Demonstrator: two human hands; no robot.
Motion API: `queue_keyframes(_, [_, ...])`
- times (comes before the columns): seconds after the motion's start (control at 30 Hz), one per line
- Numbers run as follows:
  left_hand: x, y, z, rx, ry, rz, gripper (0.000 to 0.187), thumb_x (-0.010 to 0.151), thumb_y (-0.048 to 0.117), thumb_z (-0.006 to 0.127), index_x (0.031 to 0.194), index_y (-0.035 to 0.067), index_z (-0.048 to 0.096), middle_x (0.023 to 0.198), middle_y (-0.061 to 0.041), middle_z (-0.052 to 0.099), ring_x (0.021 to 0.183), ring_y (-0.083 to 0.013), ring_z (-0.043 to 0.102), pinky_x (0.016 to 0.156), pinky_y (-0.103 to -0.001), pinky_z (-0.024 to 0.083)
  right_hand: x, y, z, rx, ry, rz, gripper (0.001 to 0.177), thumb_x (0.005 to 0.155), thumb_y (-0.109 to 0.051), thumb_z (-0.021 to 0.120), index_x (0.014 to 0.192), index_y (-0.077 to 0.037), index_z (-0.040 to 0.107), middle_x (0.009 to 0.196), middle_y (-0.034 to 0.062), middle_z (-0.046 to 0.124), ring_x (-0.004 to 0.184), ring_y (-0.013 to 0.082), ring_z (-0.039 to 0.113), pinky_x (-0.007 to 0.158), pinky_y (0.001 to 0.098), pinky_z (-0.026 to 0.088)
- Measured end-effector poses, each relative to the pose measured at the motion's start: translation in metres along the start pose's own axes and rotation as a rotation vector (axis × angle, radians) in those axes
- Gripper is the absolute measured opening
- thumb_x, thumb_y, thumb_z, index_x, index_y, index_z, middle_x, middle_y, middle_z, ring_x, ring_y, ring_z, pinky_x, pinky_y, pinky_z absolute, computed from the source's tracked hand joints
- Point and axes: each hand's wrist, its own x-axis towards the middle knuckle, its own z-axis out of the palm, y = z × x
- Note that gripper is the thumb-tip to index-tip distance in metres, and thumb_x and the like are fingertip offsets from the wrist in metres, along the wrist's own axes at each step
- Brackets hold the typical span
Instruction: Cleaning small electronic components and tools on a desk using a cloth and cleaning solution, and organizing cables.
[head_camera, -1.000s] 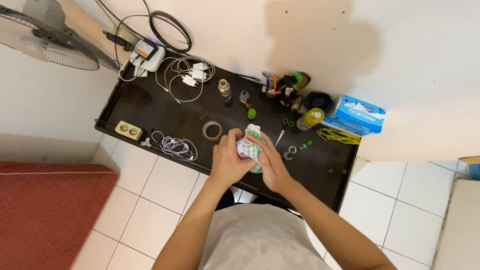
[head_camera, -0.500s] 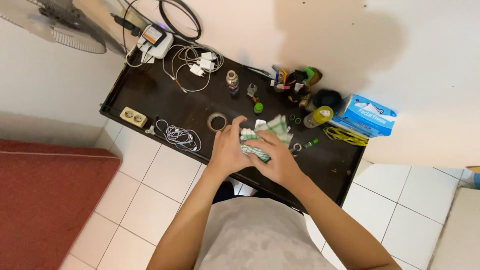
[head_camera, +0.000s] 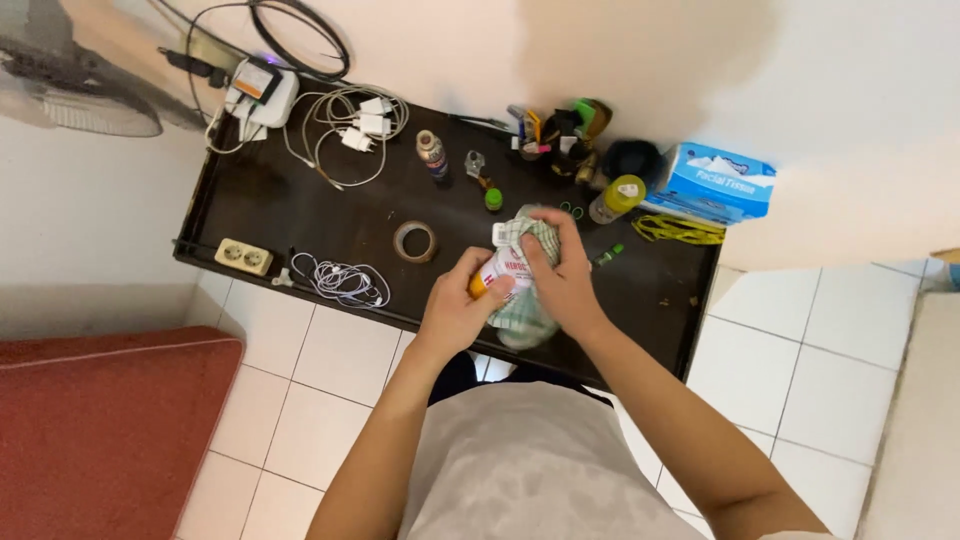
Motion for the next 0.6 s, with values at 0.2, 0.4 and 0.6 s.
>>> queue_keyframes(0.2, [0.013,0.009,0.032,-0.539,0.140,-0.192,0.042,0.096,0.042,0.064,0.122,0.011,0.057,0.109,-0.013,0.066,0.107,-0.0261,0.058,0.090,-0.037,0.048,-0.042,-0.005,0.041,0.159,0.041,-0.230,0.067,0.111,-0.042,0.041,0.154,0.007,0.024,0.155,0.0321,0.034,0.149,0.0411,0.026,0.124,0.0575,0.017])
queue_keyframes(0.4, [0.011,0.040,0.030,-0.703,0.166,-0.263,0.040,0.103,0.043,0.051,0.126,0.011,0.050,0.118,-0.007,0.053,0.114,-0.0239,0.050,0.101,-0.036,0.043,-0.031,0.014,0.030,0.044,-0.158,-0.272,0.064,0.101,-0.002,0.029,0.161,0.010,0.011,0.167,0.0338,0.011,0.153,0.0439,0.011,0.127,0.0555,0.011])
queue_keyframes(0.6, [0.018,-0.003,0.045,-0.859,0.030,-0.427,0.047,0.100,0.055,0.053,0.127,0.017,0.057,0.110,-0.005,0.064,0.102,-0.0187,0.066,0.089,-0.035,0.055,-0.018,0.007,0.022,0.008,0.002,-0.228,0.056,0.110,-0.023,0.035,0.157,0.007,0.029,0.160,0.0327,0.033,0.149,0.0482,0.030,0.124,0.0564,0.023])
